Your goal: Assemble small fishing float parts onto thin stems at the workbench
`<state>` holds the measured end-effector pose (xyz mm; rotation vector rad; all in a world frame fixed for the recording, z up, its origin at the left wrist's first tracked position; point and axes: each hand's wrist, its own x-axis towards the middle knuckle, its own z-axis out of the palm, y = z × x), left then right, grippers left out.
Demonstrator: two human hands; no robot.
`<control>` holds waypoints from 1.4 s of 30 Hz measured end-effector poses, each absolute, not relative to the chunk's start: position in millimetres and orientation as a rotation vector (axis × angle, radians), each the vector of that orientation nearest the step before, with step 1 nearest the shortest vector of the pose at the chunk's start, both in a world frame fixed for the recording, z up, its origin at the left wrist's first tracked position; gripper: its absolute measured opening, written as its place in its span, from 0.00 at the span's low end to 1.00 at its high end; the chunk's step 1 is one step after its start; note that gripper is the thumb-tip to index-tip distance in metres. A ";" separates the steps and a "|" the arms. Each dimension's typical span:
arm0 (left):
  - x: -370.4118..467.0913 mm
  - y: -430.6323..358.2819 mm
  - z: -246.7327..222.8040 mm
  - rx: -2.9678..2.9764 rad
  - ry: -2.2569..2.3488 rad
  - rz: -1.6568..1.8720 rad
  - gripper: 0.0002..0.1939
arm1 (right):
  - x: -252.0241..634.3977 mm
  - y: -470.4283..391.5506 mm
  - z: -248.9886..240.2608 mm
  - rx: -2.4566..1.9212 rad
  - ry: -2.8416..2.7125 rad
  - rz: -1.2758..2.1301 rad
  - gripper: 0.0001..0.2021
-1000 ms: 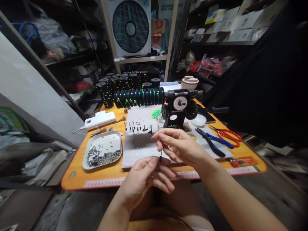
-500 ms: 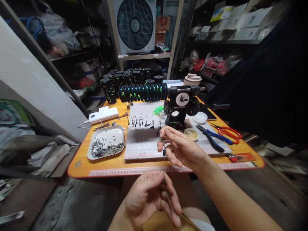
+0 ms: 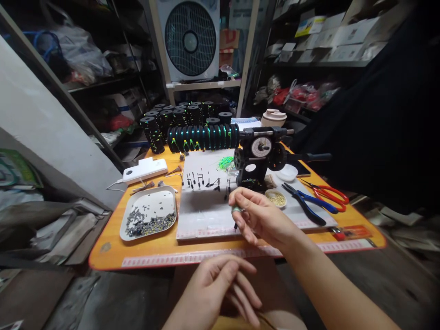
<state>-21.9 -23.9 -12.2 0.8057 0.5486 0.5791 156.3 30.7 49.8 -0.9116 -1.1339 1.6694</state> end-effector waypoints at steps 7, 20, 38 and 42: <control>-20.0 50.5 53.6 1.465 1.044 1.032 0.25 | 167.9 38.5 39.5 -1.174 -1.360 1.282 0.17; 17.3 113.1 65.6 1.674 1.080 1.350 0.09 | 175.4 32.6 30.4 -1.328 -1.536 0.933 0.12; 4.9 88.2 67.2 1.404 0.654 1.338 0.09 | 188.2 25.7 23.9 -1.214 -1.366 1.076 0.19; -5.2 63.8 63.4 0.985 0.483 1.073 0.10 | 183.1 28.6 19.8 -1.242 -1.409 1.054 0.19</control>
